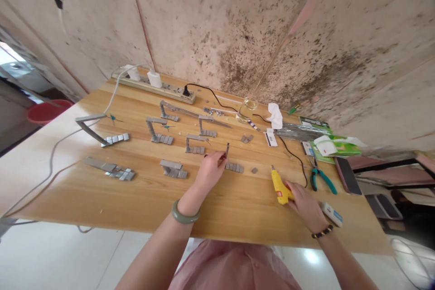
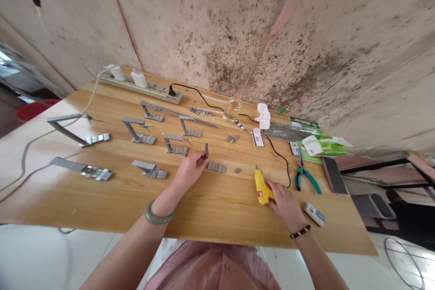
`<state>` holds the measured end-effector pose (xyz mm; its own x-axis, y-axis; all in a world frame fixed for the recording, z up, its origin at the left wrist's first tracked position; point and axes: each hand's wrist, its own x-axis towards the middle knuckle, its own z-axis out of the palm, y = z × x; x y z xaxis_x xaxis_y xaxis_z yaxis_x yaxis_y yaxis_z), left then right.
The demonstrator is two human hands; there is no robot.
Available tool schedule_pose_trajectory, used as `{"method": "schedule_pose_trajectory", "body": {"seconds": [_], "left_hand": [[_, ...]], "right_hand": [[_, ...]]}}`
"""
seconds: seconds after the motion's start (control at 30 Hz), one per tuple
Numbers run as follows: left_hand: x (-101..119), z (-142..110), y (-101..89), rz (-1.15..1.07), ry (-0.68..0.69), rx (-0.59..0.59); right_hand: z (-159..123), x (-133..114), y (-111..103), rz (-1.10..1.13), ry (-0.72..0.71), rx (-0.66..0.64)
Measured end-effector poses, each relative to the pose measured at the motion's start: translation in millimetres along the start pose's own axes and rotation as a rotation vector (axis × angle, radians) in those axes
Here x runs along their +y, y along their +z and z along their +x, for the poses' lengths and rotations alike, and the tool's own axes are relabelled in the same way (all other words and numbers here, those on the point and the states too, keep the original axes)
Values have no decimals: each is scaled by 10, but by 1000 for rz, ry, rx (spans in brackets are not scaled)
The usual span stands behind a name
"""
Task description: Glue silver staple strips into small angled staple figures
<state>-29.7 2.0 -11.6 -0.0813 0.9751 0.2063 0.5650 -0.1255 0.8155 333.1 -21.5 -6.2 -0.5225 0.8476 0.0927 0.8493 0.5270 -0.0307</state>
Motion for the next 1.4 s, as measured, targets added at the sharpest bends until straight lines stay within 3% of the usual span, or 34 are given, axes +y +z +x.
{"method": "schedule_pose_trajectory", "body": {"seconds": [0.27,0.37,0.47,0.6,0.73,0.87,1.03,1.17,1.4], "left_hand": [[15,-7,-12,3,21,25],[3,-9,0,-1,48,41],[-2,-12,18,-11,107,50],[6,-32,45,-24,277,50],[18,-71,45,-9,345,37],[29,-95,21,10,315,-28],[23,-84,23,38,326,-75],[-4,-75,4,157,291,-58],[-103,-84,-23,232,228,-164]], "right_hand": [[-20,29,-184,67,5,-104],[36,-62,-342,47,43,-59],[187,-326,-546,57,70,61],[515,-845,-678,325,7,122],[899,-1232,-537,548,-22,112],[1200,-1400,-360,667,-9,114],[1369,-1427,-274,703,-52,81],[1412,-1379,-217,805,20,93],[1431,-1359,-51,904,72,113]]}}
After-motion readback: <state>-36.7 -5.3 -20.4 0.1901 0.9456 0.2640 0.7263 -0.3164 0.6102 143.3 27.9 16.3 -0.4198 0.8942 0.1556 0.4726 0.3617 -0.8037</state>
